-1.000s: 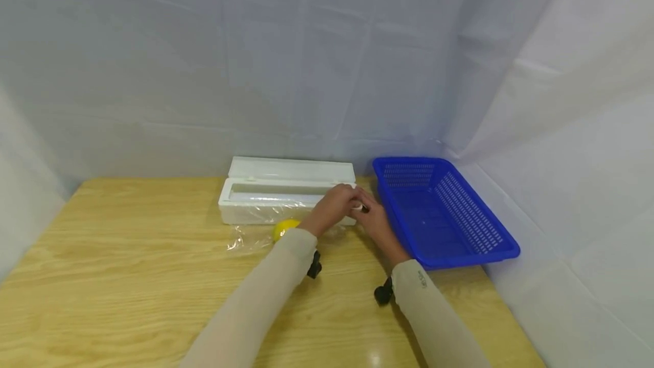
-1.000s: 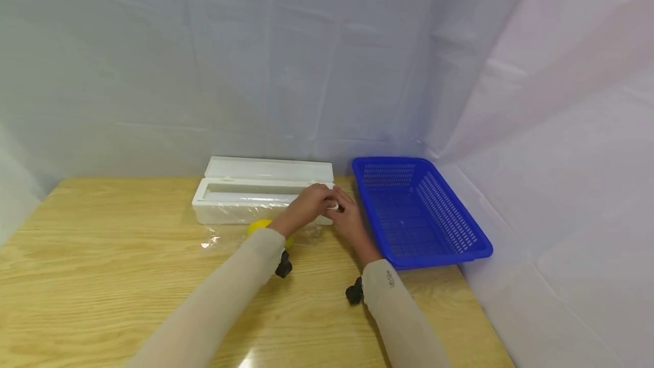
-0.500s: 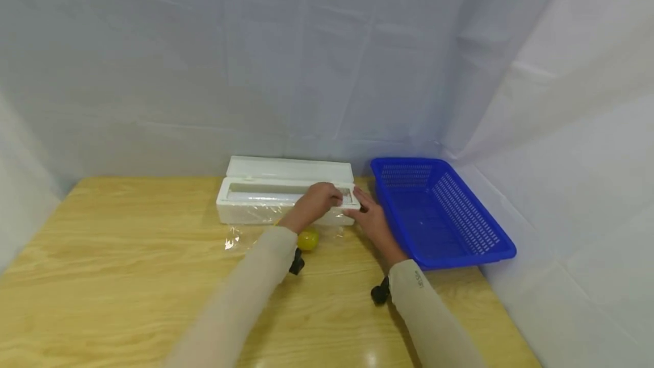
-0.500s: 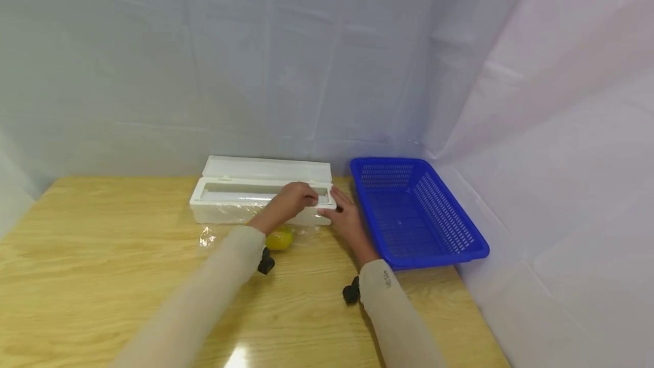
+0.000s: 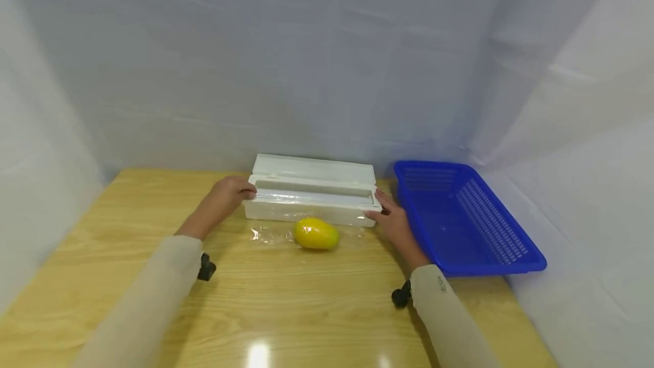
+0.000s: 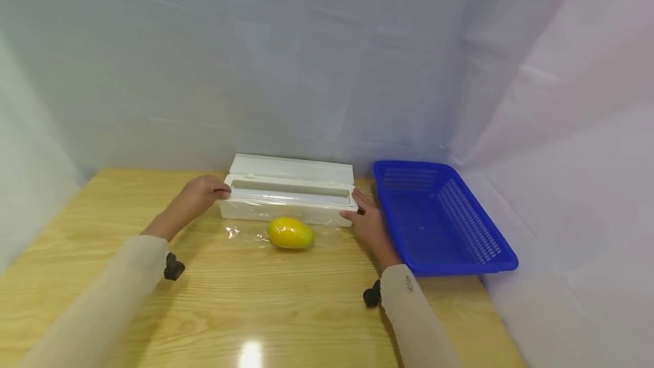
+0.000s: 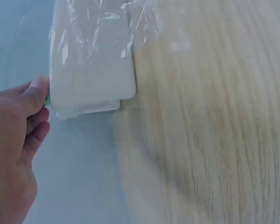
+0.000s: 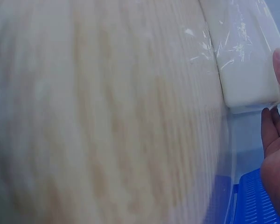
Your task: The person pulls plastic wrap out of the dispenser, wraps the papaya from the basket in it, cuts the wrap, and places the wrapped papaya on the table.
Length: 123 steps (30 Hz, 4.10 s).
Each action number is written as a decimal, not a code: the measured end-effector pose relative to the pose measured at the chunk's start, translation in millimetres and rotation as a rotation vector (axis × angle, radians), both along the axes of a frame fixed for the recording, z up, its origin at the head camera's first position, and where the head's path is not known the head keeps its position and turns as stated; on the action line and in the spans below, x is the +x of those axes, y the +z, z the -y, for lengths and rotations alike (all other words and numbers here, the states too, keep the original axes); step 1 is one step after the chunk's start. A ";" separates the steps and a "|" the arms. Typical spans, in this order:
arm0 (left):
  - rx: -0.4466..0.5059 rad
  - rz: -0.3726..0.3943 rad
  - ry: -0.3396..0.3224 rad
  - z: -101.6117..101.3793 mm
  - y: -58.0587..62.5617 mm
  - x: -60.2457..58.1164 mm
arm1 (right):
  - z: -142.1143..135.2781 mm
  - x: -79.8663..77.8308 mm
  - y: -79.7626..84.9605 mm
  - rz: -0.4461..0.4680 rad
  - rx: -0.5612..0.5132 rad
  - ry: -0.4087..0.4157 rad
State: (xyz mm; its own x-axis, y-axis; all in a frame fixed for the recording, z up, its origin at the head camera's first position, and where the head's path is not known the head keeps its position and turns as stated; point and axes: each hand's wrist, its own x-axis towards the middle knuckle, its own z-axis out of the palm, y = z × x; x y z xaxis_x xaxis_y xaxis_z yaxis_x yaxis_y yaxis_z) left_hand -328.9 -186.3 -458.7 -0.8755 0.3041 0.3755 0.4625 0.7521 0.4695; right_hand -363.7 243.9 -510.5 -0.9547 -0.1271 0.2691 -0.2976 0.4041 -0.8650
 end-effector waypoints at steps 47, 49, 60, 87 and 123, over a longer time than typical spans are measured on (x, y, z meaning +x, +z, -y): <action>-0.042 0.011 0.046 -7.9 -5.1 13.6 | 7.1 15.3 3.9 -0.260 0.077 0.014; -0.024 0.001 0.045 -7.9 -5.3 14.3 | 7.5 15.9 4.1 -0.301 0.088 0.013; 0.027 0.036 0.090 -11.2 -4.3 23.9 | 10.2 21.3 5.4 -0.440 0.101 0.037; 0.480 0.443 0.069 -1.0 -27.8 58.6 | 21.3 72.0 33.2 -0.597 0.023 0.164; 0.376 0.475 -0.001 -15.5 -45.4 55.6 | 19.6 53.8 9.4 0.038 0.445 0.408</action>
State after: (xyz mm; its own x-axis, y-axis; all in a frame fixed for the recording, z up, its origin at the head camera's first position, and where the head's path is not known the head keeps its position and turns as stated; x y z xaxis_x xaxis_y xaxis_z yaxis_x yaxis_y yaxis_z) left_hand -273.3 -170.8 -504.1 -0.9735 0.2272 0.0257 0.1380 0.4943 0.8583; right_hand -310.0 224.3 -501.1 -0.8133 -0.5773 0.0727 -0.4765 0.5892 -0.6525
